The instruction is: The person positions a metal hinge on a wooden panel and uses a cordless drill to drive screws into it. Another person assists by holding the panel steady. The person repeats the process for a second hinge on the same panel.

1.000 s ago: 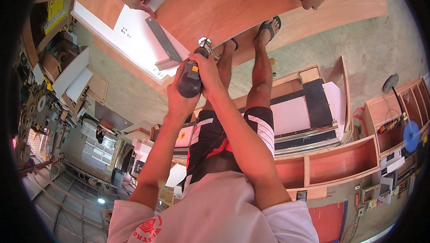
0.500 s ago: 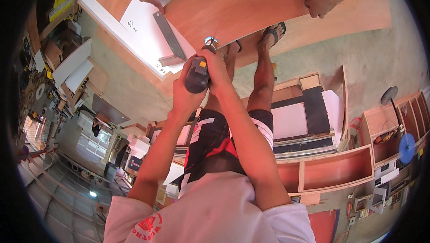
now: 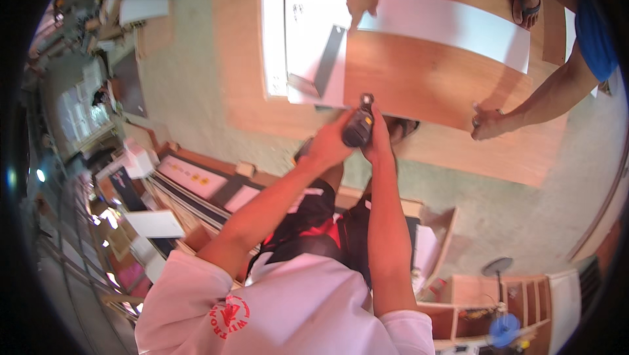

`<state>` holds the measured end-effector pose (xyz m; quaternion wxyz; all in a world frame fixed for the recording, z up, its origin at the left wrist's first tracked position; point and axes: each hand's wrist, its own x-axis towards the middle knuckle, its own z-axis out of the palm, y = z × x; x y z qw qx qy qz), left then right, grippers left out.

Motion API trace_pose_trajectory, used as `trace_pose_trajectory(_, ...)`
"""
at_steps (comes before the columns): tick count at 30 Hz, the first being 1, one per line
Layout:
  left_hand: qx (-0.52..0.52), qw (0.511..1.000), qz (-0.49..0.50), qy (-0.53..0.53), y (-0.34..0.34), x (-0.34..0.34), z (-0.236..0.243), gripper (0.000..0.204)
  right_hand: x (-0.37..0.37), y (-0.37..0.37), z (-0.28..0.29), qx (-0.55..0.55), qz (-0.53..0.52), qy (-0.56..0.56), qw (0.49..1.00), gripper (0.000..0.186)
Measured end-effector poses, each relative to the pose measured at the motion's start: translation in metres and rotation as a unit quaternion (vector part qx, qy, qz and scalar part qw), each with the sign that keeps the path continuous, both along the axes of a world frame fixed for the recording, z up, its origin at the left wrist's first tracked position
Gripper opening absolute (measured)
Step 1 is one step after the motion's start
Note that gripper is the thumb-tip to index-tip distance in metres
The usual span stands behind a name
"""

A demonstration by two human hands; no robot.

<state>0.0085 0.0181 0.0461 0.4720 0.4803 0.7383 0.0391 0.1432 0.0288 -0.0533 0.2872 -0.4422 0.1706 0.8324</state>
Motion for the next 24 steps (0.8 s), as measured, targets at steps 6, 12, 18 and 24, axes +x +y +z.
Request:
trace_pose_trajectory(6,-0.011,0.994,0.065,-0.092,-0.1,-0.018,0.035,0.086,0.048,-0.051,-0.036,0.107,0.305,-0.31,0.894,0.07)
trace_pose_trajectory(12,-0.063,0.966,0.219,-0.125,-0.189,-0.03,0.056,0.092,0.019,-0.049,-0.068,0.197,0.336,-0.321,0.863,0.074)
trace_pose_trajectory(18,-0.05,0.944,0.319,-0.058,-0.268,-0.037,0.022,0.082,-0.011,-0.045,-0.085,0.229,0.31,-0.296,0.874,0.057)
trace_pose_trajectory(24,-0.118,0.912,0.386,-0.068,-0.301,-0.051,0.001,0.074,-0.005,-0.052,-0.1,0.248,0.318,-0.334,0.852,0.048)
